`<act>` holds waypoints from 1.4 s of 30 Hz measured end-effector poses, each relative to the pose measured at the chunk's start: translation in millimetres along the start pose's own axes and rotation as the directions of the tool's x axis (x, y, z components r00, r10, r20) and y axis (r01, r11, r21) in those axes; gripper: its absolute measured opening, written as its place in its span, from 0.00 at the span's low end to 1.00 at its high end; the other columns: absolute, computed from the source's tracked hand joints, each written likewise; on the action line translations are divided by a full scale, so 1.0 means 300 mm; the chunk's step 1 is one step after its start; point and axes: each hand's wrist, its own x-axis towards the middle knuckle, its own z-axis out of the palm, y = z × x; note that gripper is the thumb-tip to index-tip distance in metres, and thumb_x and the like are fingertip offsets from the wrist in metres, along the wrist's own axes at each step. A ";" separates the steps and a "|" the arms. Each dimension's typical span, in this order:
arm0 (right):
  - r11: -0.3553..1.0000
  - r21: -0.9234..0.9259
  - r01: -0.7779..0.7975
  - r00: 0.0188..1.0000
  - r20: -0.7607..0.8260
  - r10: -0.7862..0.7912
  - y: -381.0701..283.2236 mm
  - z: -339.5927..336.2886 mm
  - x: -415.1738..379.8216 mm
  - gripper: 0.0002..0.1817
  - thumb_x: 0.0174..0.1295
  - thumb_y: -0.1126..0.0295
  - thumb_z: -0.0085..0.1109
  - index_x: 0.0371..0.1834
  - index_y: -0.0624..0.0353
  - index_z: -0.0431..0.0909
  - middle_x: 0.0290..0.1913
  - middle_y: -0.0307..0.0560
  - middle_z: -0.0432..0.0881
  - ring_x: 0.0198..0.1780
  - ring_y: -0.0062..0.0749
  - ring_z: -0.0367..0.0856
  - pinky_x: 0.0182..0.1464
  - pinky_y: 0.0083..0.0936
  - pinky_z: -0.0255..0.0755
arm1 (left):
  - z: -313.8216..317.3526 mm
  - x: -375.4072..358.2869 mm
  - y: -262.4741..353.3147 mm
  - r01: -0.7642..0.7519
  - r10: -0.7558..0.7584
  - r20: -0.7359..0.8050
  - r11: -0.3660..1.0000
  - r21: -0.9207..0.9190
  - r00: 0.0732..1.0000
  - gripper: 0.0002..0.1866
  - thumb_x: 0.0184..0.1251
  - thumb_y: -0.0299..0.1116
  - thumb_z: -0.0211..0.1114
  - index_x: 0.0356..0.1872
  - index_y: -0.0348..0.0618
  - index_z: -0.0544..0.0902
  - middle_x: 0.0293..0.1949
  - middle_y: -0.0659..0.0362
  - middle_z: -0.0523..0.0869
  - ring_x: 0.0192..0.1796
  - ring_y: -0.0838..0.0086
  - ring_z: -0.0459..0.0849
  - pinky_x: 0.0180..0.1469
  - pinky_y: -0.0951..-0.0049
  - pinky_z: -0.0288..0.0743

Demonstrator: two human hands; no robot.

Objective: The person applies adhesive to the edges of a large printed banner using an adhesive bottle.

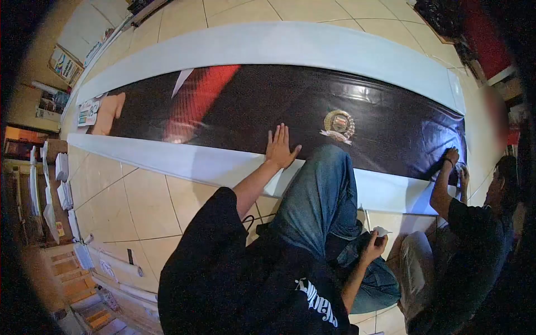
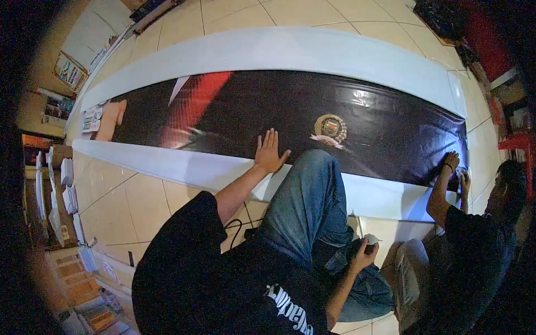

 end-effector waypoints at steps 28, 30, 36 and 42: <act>0.990 0.138 -0.006 1.000 -0.022 0.009 -0.038 0.001 -0.012 0.15 0.70 0.72 0.61 0.54 0.69 0.75 0.47 0.49 0.83 0.46 0.30 0.82 0.49 0.27 0.79 | 0.214 0.157 0.158 -0.493 0.558 -0.135 0.804 0.332 0.818 0.29 0.74 0.35 0.46 0.75 0.38 0.59 0.75 0.49 0.62 0.77 0.60 0.59 0.76 0.50 0.53; 0.993 0.115 -0.006 1.000 0.003 0.006 -0.049 -0.005 -0.015 0.14 0.70 0.72 0.61 0.53 0.69 0.75 0.46 0.48 0.83 0.46 0.30 0.82 0.50 0.26 0.79 | 0.221 0.147 0.149 -0.495 0.558 -0.100 0.794 0.351 0.824 0.30 0.74 0.34 0.45 0.75 0.38 0.59 0.76 0.49 0.60 0.78 0.60 0.58 0.77 0.48 0.52; 0.997 0.040 -0.065 0.998 -0.001 0.065 0.007 -0.026 -0.016 0.16 0.69 0.72 0.63 0.55 0.68 0.76 0.49 0.50 0.84 0.48 0.34 0.82 0.53 0.30 0.76 | 0.078 0.064 0.134 0.049 -0.046 -0.063 0.998 0.047 0.997 0.46 0.74 0.63 0.42 0.77 0.30 0.52 0.80 0.47 0.50 0.81 0.58 0.47 0.76 0.34 0.35; 0.992 0.119 -0.036 0.999 -0.007 0.037 -0.016 -0.014 -0.018 0.15 0.69 0.73 0.62 0.55 0.70 0.75 0.47 0.50 0.83 0.48 0.33 0.82 0.52 0.30 0.76 | 0.015 0.060 -0.070 0.285 -0.284 -0.062 0.958 0.016 0.957 0.46 0.75 0.62 0.41 0.77 0.29 0.49 0.80 0.42 0.46 0.82 0.55 0.42 0.76 0.33 0.29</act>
